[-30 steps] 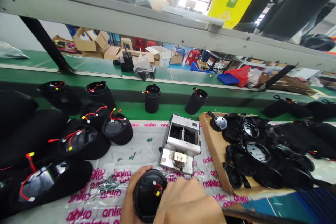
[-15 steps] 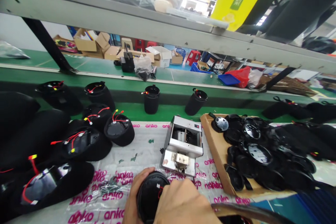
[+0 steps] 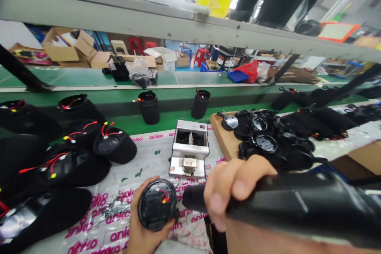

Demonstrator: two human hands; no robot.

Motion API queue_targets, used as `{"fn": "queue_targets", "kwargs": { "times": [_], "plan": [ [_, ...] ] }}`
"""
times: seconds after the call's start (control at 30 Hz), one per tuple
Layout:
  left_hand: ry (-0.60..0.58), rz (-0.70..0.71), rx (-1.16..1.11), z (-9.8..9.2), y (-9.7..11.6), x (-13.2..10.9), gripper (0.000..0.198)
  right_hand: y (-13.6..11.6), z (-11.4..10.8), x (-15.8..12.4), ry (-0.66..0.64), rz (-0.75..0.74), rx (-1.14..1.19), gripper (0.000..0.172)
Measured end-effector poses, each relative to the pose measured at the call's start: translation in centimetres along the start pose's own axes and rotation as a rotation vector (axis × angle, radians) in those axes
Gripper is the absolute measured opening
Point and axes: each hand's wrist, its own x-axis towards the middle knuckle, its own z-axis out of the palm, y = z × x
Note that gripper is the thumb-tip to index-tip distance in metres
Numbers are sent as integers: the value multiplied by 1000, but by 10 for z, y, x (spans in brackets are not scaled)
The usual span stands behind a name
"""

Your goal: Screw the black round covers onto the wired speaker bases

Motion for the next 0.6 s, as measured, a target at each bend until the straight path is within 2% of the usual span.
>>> {"fn": "queue_targets", "kwargs": {
  "times": [0.07, 0.13, 0.23, 0.3, 0.43, 0.6],
  "plan": [
    [14, -38, -24, 0, 2, 1, 96, 3, -14, -1, 62, -5, -42, 62],
    [36, -69, -46, 0, 5, 2, 95, 20, -23, -11, 97, 33, -27, 79],
    [26, -26, -46, -2, 5, 6, 97, 64, -25, -37, 285, 75, 61, 79],
    [3, 44, -32, -5, 4, 9, 102, 91, -20, -54, 328, 118, 84, 77],
    [1, 79, -20, -8, 4, 14, 105, 117, -9, -71, 335, 163, 97, 79],
    [-19, 117, -7, -7, 4, 17, 107, 120, -7, -71, 257, 265, 87, 84]
  ]
}}
